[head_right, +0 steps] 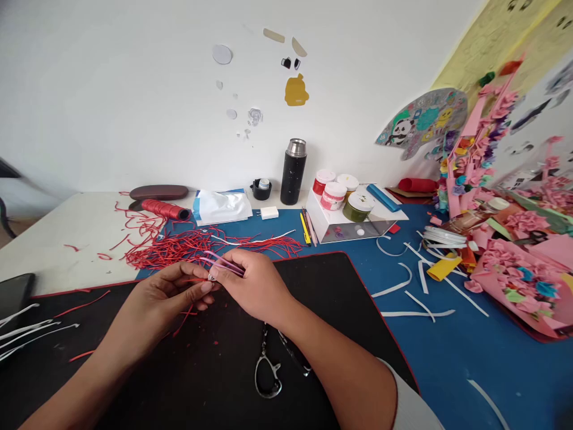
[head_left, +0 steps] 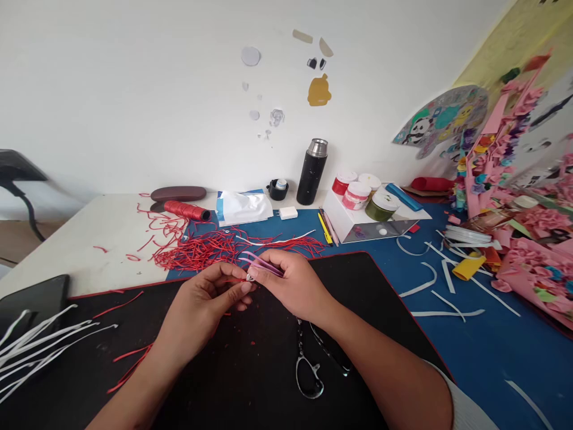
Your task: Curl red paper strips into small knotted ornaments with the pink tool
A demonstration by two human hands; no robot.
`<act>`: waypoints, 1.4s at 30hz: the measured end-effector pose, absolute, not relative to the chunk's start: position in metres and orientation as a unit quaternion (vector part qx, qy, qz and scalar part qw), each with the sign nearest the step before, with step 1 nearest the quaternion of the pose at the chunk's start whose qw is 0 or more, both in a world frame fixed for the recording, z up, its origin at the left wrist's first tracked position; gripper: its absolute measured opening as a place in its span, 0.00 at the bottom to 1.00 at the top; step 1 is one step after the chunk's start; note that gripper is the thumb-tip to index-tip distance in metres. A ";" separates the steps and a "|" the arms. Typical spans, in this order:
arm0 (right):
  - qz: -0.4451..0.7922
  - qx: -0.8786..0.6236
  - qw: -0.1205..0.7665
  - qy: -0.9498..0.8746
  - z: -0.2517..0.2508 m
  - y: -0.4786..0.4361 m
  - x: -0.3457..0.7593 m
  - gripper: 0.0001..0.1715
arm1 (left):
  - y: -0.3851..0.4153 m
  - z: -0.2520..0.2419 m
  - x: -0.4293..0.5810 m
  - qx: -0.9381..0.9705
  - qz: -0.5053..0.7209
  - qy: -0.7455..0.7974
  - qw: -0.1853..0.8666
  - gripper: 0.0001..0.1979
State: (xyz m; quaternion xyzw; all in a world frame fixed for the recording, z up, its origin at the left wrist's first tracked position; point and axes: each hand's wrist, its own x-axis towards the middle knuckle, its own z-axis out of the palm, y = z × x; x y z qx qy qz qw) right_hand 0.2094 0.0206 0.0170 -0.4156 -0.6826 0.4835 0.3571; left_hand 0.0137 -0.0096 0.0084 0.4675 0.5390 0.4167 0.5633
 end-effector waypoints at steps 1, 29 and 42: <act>0.488 -0.413 0.360 -0.680 0.017 0.021 0.210 0.15 | -0.010 0.008 0.013 0.471 0.416 0.540 0.561 0.22; 0.609 -0.345 0.358 -0.618 0.025 0.020 0.211 0.21 | -0.011 0.009 0.008 0.316 0.422 0.350 0.775 0.15; 0.573 -0.394 0.368 -0.617 0.020 0.021 0.211 0.22 | -0.009 0.006 0.010 0.281 0.456 0.419 0.733 0.22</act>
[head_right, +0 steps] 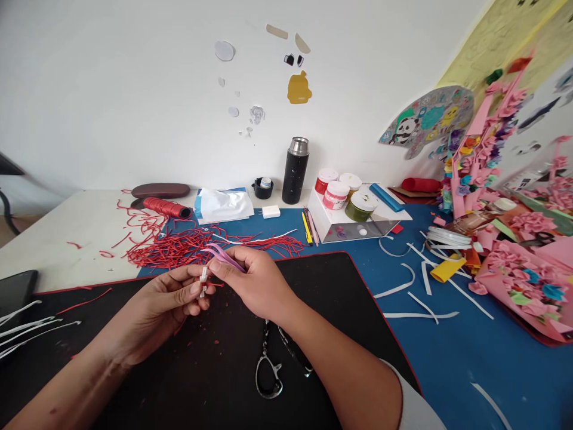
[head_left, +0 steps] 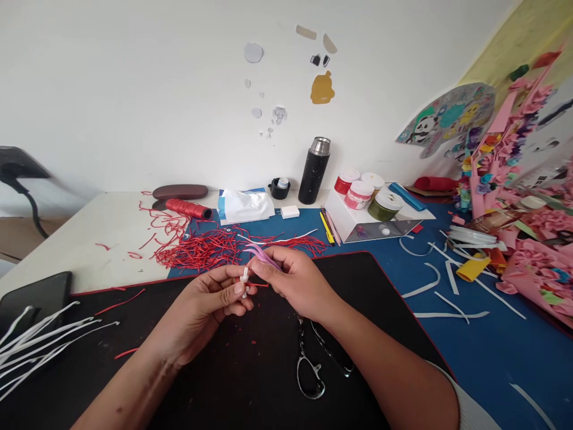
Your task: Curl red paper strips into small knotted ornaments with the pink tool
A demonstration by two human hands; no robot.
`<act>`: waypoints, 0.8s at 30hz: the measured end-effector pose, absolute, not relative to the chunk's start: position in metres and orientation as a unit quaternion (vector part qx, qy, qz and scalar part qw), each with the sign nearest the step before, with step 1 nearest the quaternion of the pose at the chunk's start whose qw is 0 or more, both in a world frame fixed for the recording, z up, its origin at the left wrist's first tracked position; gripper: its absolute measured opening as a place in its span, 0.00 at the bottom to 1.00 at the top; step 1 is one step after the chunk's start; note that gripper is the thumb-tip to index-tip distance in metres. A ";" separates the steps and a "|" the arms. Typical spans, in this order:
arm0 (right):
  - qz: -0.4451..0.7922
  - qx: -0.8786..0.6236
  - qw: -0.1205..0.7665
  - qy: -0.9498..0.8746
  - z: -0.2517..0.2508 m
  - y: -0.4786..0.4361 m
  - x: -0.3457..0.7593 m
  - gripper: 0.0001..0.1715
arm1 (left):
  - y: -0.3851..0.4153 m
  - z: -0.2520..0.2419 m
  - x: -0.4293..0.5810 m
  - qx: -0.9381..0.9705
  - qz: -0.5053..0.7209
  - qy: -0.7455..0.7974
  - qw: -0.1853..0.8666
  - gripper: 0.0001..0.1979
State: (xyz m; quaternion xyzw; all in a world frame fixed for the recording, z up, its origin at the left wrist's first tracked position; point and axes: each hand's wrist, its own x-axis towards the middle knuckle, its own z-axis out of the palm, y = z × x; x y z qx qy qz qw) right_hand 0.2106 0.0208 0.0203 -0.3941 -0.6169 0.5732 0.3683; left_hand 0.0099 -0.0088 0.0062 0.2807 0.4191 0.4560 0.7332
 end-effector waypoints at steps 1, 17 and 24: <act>0.566 -0.402 0.370 -0.618 0.020 0.021 0.210 0.22 | -0.009 0.006 0.010 0.277 0.459 0.423 0.730 0.22; 0.514 -0.432 0.415 -0.614 0.026 0.020 0.211 0.19 | -0.008 0.007 0.014 0.364 0.494 0.501 0.610 0.22; 0.489 -0.416 0.381 -0.665 0.025 0.016 0.209 0.13 | -0.007 0.007 0.013 0.361 0.489 0.511 0.608 0.23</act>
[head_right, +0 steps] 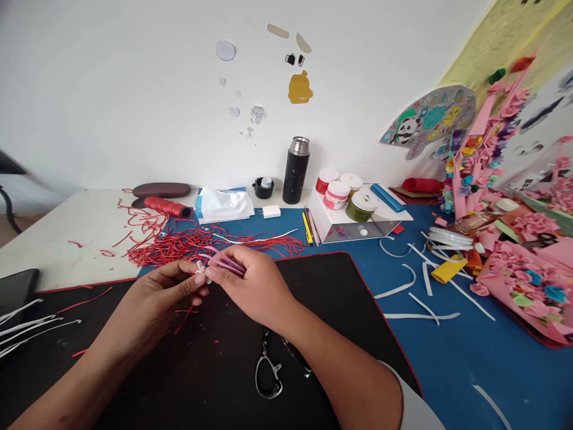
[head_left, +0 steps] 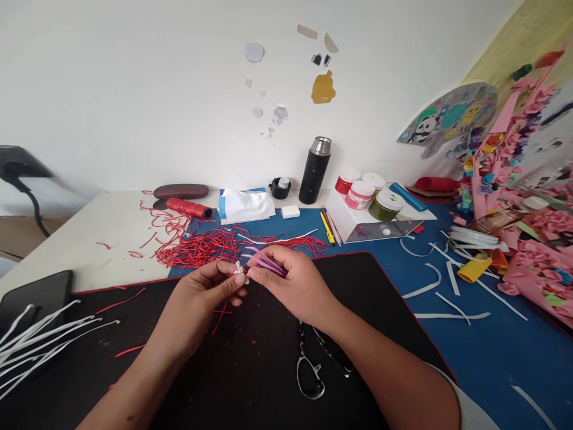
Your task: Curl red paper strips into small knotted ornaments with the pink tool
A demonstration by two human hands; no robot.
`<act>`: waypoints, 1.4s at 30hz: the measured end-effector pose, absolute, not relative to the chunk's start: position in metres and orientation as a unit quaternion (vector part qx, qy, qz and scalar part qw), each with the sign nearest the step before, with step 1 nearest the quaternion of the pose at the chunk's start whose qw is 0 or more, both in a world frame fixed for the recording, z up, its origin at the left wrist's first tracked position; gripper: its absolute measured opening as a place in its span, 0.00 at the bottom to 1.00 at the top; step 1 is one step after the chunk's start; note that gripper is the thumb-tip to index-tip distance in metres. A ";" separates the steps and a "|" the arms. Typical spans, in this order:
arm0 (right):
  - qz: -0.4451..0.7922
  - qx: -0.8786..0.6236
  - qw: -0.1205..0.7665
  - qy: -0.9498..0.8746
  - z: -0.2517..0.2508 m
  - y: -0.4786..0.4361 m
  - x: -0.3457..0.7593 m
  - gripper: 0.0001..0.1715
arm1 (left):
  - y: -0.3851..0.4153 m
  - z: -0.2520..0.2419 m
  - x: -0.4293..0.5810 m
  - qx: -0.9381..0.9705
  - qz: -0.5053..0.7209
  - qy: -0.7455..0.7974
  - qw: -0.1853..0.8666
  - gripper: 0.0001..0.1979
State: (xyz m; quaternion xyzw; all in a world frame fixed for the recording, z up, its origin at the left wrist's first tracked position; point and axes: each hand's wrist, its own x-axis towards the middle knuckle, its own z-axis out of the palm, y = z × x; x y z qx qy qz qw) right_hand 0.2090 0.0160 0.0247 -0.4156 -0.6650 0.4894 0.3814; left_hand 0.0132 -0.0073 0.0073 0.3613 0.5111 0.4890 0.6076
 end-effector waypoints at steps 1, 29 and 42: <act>0.484 -0.418 0.373 -0.671 0.023 0.016 0.209 0.12 | -0.007 0.007 0.013 0.358 0.491 0.508 0.610 0.23; 0.472 -0.444 0.337 -0.683 0.018 0.014 0.205 0.12 | -0.010 0.009 0.016 0.366 0.503 0.495 0.607 0.20; 0.481 -0.427 0.326 -0.693 0.019 0.015 0.206 0.10 | -0.008 0.007 0.013 0.352 0.531 0.482 0.602 0.20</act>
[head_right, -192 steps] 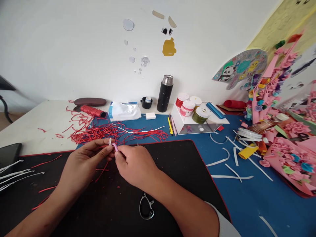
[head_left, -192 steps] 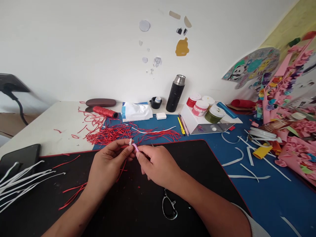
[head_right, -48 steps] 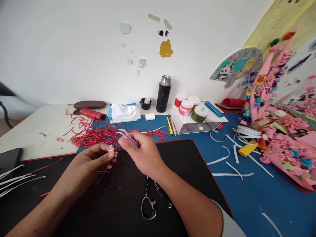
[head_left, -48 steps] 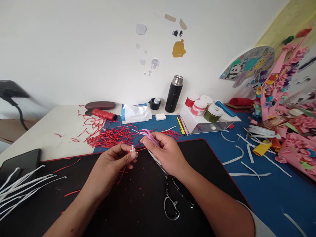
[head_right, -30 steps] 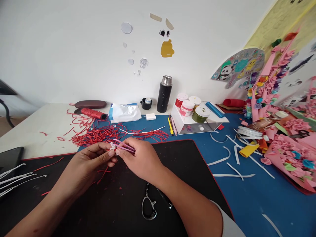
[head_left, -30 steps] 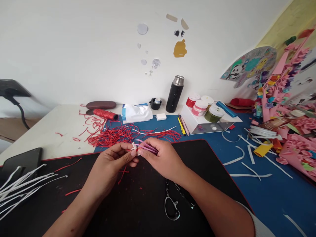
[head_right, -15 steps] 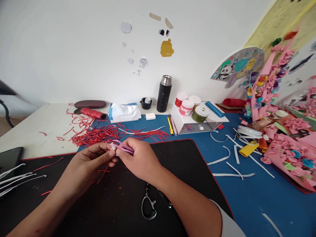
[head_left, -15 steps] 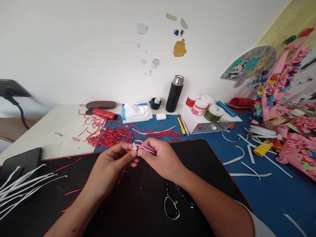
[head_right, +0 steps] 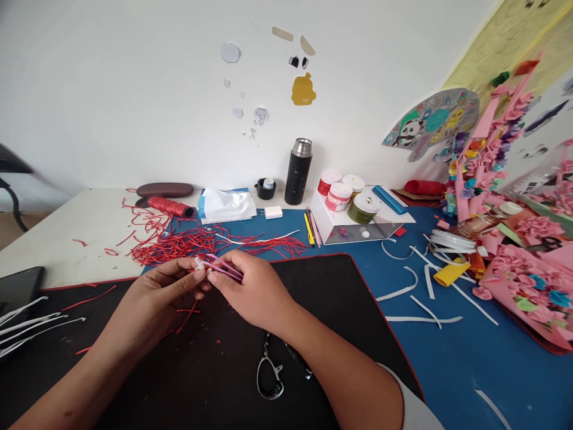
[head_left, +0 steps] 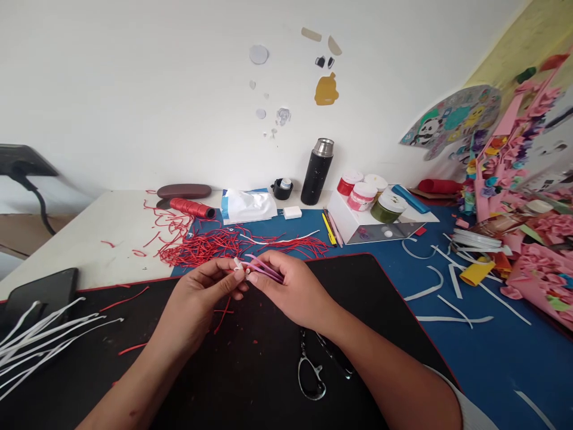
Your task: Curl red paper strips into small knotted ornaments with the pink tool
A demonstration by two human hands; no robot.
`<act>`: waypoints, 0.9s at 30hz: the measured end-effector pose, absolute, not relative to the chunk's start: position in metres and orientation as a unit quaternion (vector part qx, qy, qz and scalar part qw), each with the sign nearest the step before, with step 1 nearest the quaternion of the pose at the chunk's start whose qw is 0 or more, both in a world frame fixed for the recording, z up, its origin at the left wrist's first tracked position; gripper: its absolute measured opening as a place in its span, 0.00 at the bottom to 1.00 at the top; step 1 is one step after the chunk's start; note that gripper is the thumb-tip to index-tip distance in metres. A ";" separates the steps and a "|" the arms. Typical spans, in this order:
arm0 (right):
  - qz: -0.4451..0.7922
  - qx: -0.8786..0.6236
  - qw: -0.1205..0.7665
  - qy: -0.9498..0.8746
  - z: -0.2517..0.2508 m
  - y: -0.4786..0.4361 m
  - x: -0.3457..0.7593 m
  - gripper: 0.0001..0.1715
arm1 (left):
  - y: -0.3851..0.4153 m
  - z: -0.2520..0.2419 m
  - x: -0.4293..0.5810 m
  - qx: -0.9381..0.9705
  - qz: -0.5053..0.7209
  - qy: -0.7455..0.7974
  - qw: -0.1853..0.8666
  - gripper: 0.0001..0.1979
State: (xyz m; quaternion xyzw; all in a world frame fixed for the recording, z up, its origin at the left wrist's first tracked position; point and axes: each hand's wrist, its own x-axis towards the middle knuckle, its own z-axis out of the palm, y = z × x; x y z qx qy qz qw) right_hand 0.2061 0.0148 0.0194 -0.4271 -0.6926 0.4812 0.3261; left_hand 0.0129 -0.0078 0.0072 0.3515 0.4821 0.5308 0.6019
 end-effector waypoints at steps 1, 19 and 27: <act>0.484 -0.427 0.331 -0.689 0.020 0.015 0.207 0.10 | -0.007 0.006 0.012 0.342 0.538 0.482 0.601 0.20; 0.486 -0.409 0.336 -0.696 0.024 0.015 0.213 0.19 | -0.001 0.001 0.007 0.368 0.547 0.504 0.558 0.18; 0.445 -0.426 0.365 -0.698 0.022 0.017 0.214 0.24 | -0.002 0.003 0.005 0.388 0.539 0.514 0.543 0.17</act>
